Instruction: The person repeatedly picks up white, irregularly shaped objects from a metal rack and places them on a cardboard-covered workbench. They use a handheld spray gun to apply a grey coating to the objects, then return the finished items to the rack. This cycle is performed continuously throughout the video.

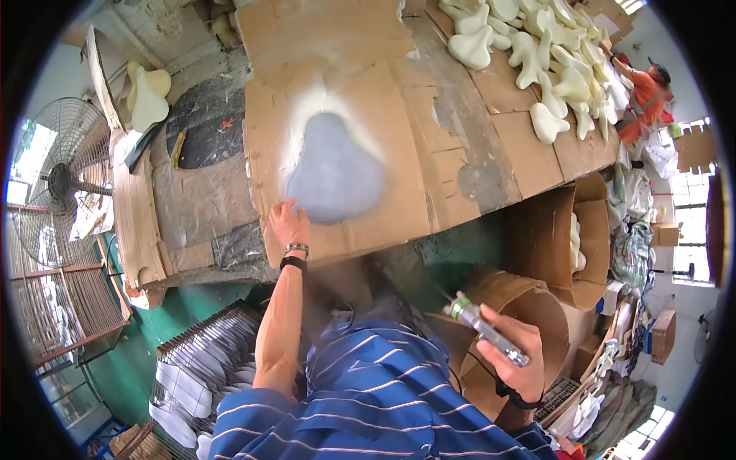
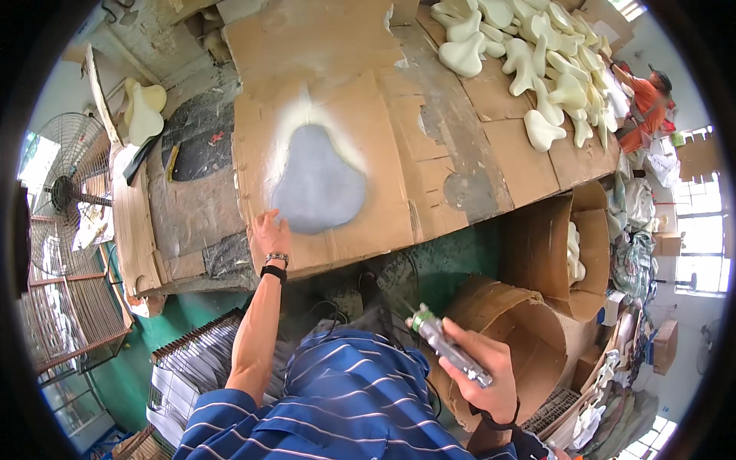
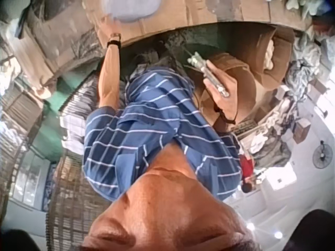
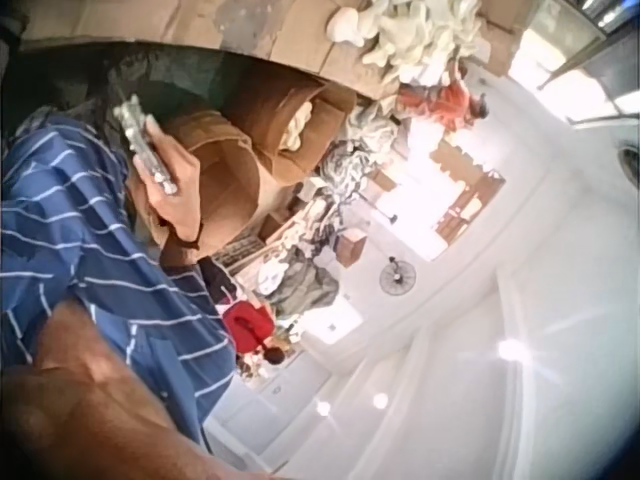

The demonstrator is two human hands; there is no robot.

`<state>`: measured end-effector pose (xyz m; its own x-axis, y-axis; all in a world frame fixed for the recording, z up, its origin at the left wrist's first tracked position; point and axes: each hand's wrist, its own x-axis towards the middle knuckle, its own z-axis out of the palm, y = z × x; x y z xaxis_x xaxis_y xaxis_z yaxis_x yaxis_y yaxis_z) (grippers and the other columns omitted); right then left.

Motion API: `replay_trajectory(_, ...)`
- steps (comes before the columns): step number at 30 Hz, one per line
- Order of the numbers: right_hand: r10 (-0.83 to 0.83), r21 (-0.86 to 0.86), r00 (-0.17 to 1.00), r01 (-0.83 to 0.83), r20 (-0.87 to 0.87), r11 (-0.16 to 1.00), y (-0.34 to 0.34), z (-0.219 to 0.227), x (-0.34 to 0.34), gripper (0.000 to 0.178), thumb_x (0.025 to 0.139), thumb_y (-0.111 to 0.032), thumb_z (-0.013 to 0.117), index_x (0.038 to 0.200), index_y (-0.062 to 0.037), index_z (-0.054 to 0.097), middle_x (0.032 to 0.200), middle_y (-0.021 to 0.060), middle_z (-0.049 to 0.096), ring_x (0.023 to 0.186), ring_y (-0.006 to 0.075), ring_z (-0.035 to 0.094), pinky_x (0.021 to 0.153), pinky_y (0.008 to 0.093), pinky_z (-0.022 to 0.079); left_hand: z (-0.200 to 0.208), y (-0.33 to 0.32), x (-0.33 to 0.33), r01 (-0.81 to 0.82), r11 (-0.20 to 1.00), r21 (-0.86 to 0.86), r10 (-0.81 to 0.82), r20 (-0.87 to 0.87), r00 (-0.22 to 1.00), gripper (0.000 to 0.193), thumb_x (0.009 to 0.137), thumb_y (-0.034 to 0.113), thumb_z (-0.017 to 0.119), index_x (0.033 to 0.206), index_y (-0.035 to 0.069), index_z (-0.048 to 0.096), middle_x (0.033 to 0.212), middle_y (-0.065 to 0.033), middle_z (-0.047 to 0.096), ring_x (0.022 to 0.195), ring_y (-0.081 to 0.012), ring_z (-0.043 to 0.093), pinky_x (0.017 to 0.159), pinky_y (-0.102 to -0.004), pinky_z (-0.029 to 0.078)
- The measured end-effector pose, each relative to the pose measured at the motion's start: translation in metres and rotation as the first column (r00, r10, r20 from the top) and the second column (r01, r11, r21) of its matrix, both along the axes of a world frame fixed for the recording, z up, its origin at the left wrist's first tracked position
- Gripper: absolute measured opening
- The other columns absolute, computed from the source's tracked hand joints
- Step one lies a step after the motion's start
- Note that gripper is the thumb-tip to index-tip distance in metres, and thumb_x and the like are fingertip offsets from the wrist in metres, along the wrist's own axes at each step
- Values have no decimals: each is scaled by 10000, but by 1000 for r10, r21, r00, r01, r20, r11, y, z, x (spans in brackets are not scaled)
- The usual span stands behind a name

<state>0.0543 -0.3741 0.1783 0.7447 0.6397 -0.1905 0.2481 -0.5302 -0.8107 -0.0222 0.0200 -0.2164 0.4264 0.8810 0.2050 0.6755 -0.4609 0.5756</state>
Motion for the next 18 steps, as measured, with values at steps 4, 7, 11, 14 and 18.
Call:
replay_trajectory(4,-117,-17,993,117,20,993,-15,-2,-1,488,809,4,753,1287,36,658,957,174,730,783,205,696,729,291,525,5,-9,10,34,999,3,-33,-138,990,362,695,207,841,1037,156,735,1139,-89,630,1124,-329,561,971,-440,472)
replay_trajectory(7,-151,2,988,151,39,988,-14,-1,4,483,825,-2,747,1296,48,649,949,153,732,787,181,691,724,278,525,14,-6,13,52,998,41,-42,-210,977,358,691,185,852,1027,165,731,1118,-74,612,1120,-315,566,908,-456,487)
replay_trajectory(11,-199,57,979,196,46,979,-8,-3,6,471,842,-6,743,1299,55,643,934,139,729,783,166,687,714,265,523,24,-4,17,50,998,-37,-55,-155,986,345,697,150,838,1026,166,734,1115,-75,603,1088,-311,578,892,-463,500)
replay_trajectory(14,-194,103,981,193,3,976,-2,-6,8,455,853,-4,739,1293,61,642,932,137,728,783,162,686,717,261,523,24,-5,29,-49,920,-390,105,125,986,308,742,116,801,1037,143,717,1109,-84,604,1047,-290,590,896,-465,520)
replay_trajectory(18,-114,125,993,118,-41,985,20,-12,9,446,863,4,736,1292,74,634,928,140,728,786,170,692,729,272,534,-27,31,34,292,270,-918,732,392,557,170,805,57,713,966,68,660,1046,-93,610,892,-262,613,890,-503,544)
